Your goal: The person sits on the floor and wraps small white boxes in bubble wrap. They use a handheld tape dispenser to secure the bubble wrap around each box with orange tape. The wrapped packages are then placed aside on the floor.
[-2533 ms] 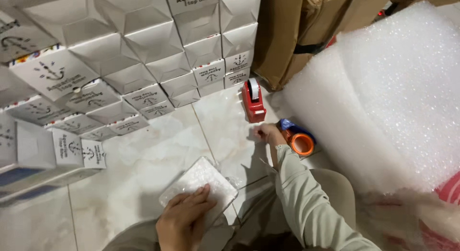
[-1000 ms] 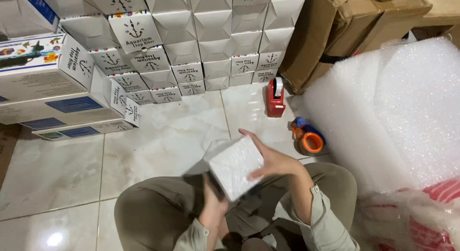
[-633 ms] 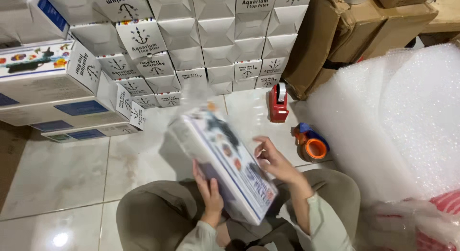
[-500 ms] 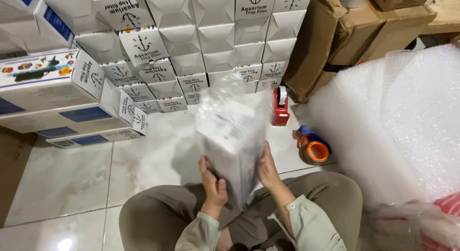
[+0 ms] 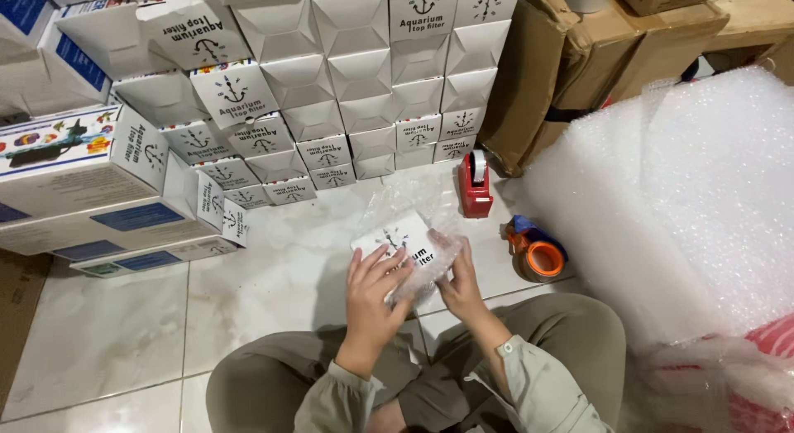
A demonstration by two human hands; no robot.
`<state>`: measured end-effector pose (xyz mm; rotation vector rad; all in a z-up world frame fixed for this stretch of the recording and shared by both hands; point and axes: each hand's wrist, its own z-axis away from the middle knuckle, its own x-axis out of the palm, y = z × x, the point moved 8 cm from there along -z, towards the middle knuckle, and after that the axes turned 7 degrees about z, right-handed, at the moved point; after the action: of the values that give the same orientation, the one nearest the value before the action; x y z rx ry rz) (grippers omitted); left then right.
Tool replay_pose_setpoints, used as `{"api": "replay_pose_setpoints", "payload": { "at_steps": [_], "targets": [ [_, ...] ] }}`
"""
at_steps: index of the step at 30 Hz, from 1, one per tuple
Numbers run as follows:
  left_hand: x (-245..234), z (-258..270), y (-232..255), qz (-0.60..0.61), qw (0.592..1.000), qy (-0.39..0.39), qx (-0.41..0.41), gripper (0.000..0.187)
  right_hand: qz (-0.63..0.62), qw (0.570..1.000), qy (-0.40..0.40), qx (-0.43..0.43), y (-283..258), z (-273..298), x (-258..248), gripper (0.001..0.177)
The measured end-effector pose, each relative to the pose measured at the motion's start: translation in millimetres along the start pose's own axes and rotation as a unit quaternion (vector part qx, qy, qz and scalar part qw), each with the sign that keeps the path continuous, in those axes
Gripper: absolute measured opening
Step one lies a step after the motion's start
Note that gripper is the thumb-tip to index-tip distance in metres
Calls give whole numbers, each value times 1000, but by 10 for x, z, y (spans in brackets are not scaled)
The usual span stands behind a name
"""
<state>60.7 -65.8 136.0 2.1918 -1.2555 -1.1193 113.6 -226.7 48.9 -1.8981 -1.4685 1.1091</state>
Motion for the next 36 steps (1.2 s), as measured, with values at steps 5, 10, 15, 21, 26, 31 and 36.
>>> {"api": "replay_pose_setpoints", "payload": {
  "at_steps": [5, 10, 15, 21, 26, 31, 36],
  "targets": [
    [-67, -160, 38, 14, 999, -32, -28, 43, 47, 998, -48, -18, -217, -275, -112, 37],
    [-15, -210, 95, 49, 993, -99, -36, 51, -28, 986, 151, -60, -1162, -455, -841, 39],
    [-38, -186, 90, 37, 996, -79, -20, 49, -113, 958, 233, -121, -1239, -456, -1054, 43],
    [-40, -191, 93, 23, 997, -70, -14, 39, -46, 983, 177, 6, -186, 202, -231, 58],
    [-73, -245, 74, -4, 997, -76, -31, 36, -23, 996, 82, 30, -71, 35, -4, 83],
    [-148, -554, -54, -4, 983, -141, -120, 24, 1, 992, -120, 37, -578, -589, 3, 20],
    [-231, -618, -79, 47, 981, -113, -152, 49, -39, 972, -92, 212, -400, -745, 65, 38]
  ]
}}
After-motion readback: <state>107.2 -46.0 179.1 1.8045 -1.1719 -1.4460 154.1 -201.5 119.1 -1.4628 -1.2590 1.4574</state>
